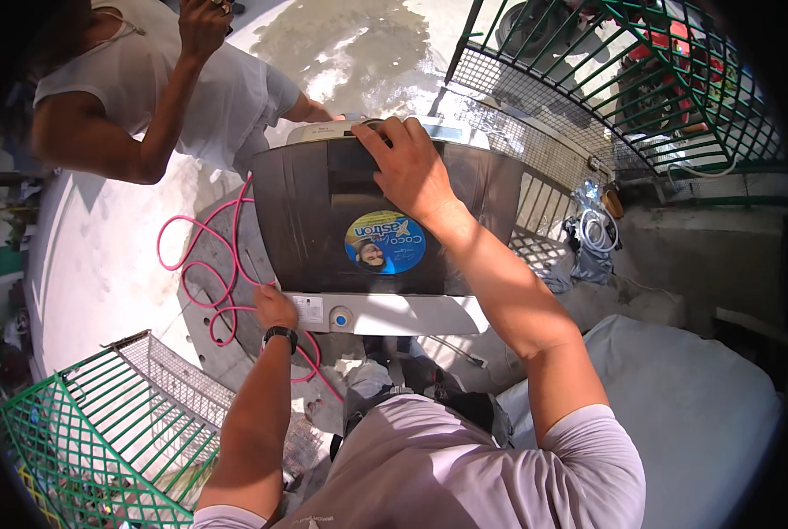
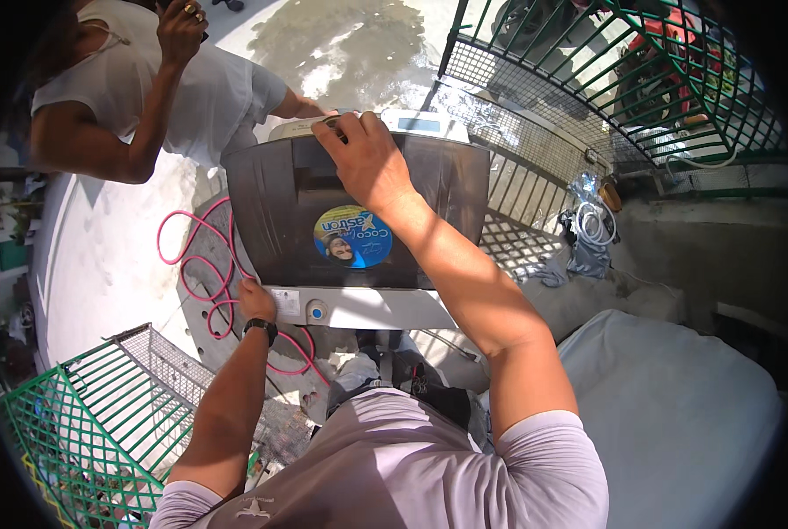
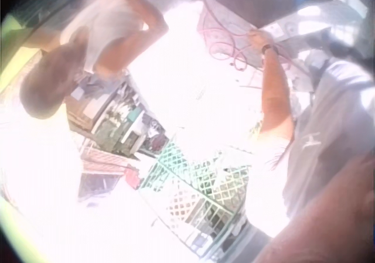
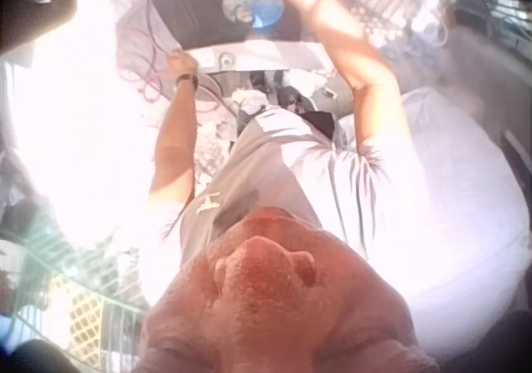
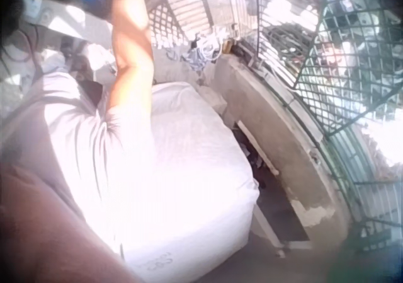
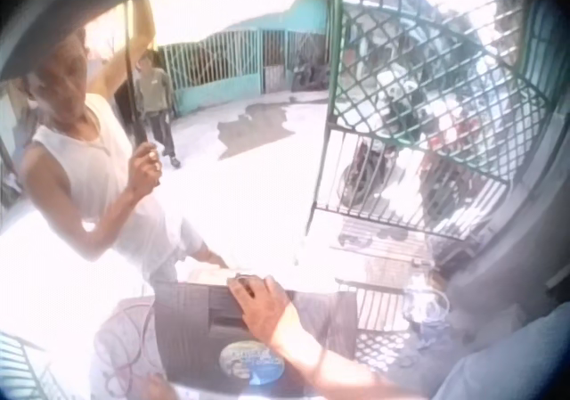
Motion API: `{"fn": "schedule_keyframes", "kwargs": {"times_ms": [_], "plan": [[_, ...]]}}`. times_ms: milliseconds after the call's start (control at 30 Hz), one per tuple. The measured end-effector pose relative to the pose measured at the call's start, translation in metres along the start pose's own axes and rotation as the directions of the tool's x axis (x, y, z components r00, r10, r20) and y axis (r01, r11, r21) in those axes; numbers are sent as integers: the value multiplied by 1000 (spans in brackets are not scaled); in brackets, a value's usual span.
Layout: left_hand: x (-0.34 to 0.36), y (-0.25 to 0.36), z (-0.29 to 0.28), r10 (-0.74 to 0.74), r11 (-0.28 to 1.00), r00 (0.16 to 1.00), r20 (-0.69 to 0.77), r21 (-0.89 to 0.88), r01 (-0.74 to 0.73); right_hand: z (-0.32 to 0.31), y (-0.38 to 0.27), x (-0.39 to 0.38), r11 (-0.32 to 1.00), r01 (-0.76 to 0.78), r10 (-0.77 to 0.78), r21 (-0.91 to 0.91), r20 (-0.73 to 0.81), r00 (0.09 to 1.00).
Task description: The person removes a back panel from a washing machine by hand, then uses a screwdriver to reattach components and reassemble the top and back panels of the appliance.
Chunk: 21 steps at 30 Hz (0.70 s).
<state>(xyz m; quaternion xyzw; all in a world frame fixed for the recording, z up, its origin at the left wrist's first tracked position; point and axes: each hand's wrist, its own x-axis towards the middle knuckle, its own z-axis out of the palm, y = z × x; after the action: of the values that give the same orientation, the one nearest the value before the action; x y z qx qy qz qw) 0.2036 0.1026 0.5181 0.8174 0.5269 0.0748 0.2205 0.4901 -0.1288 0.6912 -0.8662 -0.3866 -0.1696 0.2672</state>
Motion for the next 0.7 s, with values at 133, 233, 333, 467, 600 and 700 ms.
{"fn": "schedule_keyframes", "kwargs": {"times_ms": [133, 233, 333, 467, 600, 700], "plan": [[2, 1, -2, -5, 1000, 999, 36, -30, 6, 47, 40, -2, 993, -55, 45, 103, 91, 995], [2, 2, -5, 14, 999, 998, 55, -31, -12, 80, 58, -14, 994, -70, 56, 79, 162, 985], [-2, 4, -6, -8, 1000, 998, 56, -29, 9, 102, 63, -23, 998, -66, 68, -22, 148, 987], [0, 1, -9, -23, 999, 996, 89, -43, 27, 119, 70, -37, 990, -36, 53, -135, 124, 991], [-2, 5, -8, 1, 999, 997, 75, -53, 3, 123, 76, -43, 988, -70, 87, -135, 124, 988], [-4, 8, -8, 5, 999, 997, 79, -41, -2, 113, 67, -50, 990, -98, 107, -98, 94, 990]]}}
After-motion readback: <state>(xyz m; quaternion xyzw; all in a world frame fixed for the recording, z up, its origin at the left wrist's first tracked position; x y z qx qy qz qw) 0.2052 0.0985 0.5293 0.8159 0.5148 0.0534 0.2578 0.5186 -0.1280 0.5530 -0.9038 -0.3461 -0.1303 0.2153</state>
